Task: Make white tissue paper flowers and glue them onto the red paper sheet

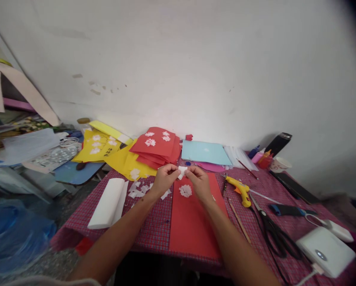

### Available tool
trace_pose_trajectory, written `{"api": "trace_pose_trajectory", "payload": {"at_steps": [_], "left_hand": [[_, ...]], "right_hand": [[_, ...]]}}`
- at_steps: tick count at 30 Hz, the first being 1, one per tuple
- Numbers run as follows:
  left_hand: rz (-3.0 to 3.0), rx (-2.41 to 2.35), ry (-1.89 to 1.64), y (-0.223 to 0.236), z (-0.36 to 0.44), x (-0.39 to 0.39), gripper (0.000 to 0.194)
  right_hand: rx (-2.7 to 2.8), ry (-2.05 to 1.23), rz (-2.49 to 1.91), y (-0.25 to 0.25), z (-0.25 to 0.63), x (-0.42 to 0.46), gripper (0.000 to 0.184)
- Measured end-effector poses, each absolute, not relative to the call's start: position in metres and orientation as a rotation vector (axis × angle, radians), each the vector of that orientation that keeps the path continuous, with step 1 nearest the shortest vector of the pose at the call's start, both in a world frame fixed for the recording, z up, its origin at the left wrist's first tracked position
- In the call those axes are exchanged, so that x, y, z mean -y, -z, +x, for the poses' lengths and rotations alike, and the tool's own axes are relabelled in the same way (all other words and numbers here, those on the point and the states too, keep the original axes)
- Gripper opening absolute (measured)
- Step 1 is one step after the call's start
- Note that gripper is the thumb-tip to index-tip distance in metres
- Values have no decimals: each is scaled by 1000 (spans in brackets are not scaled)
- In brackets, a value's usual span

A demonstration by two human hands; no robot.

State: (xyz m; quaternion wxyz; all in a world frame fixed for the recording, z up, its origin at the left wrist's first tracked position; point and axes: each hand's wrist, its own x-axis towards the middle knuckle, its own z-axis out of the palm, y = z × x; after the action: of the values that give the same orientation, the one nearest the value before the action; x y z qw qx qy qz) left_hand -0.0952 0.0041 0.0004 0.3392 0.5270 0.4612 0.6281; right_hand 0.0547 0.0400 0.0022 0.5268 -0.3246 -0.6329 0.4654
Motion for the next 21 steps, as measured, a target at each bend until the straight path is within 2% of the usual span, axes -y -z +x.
{"api": "trace_pose_trajectory", "payload": {"at_steps": [14,21], "left_hand": [[1414,-1213,-1535,6,-96,-8,22],[1407,-1198,-1547,5,-95,-9,26]], "right_hand": [[1485,-1137,-762,7,51,-43,22],[1424,-1186,-732,8,52,-43,18]]}}
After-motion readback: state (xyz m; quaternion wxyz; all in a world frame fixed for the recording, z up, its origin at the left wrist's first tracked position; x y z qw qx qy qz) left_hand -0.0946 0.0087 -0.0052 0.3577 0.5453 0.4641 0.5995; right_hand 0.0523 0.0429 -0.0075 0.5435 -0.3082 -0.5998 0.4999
